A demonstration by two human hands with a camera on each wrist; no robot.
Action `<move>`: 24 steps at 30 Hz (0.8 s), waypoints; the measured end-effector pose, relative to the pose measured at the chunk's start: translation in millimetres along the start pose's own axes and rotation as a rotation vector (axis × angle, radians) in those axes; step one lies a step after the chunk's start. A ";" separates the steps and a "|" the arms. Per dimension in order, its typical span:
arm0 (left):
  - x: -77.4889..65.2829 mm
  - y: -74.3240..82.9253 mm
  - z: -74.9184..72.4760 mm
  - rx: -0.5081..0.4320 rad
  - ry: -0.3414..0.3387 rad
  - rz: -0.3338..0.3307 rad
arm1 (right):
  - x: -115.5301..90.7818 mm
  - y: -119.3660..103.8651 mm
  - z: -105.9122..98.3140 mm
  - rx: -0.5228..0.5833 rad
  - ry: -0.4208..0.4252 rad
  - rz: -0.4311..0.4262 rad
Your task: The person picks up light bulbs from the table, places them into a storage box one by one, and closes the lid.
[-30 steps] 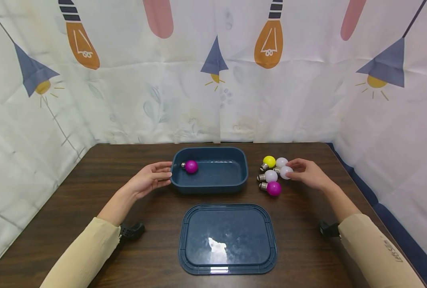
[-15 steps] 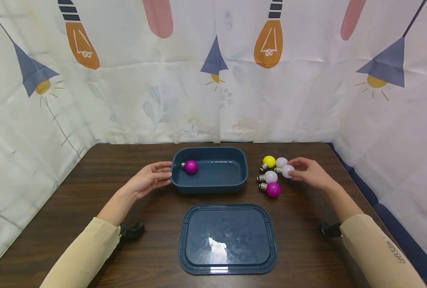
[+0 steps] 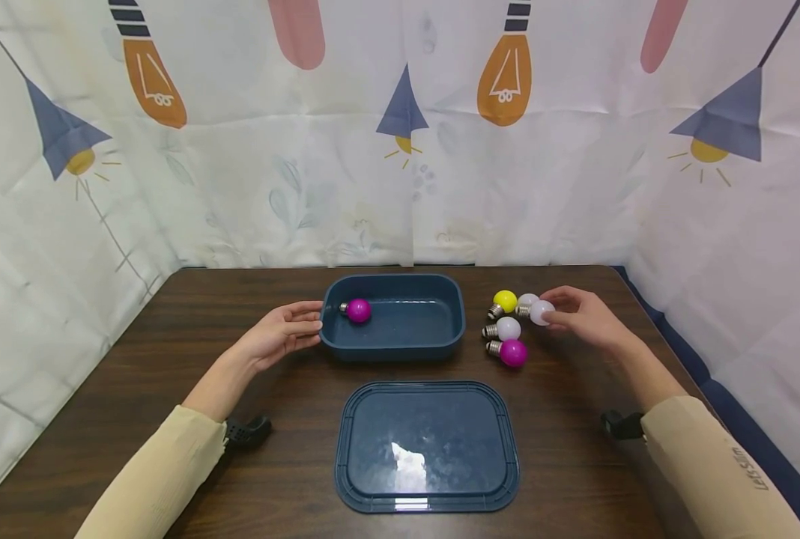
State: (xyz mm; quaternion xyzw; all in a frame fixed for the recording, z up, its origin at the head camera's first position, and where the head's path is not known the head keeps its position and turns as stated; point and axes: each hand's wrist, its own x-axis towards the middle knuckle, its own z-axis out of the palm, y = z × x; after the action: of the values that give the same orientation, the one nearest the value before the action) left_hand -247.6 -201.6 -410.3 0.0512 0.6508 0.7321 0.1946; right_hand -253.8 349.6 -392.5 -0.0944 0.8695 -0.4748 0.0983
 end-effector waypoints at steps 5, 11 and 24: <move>0.0 -0.2 0.0 -0.007 -0.002 0.000 | 0.7 -3.4 -1.8 -0.015 0.003 -0.013; -0.5 0.5 0.4 -0.008 -0.001 0.002 | 0.1 -11.1 -3.0 -0.028 0.006 -0.029; -0.8 0.6 0.8 -0.003 -0.003 -0.003 | -0.6 -26.0 0.4 -0.054 0.014 -0.063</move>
State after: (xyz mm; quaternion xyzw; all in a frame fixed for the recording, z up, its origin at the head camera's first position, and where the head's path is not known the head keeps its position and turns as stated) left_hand -246.8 -201.2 -409.5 0.0512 0.6496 0.7325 0.1969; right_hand -251.2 335.7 -370.7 -0.1210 0.8793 -0.4545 0.0748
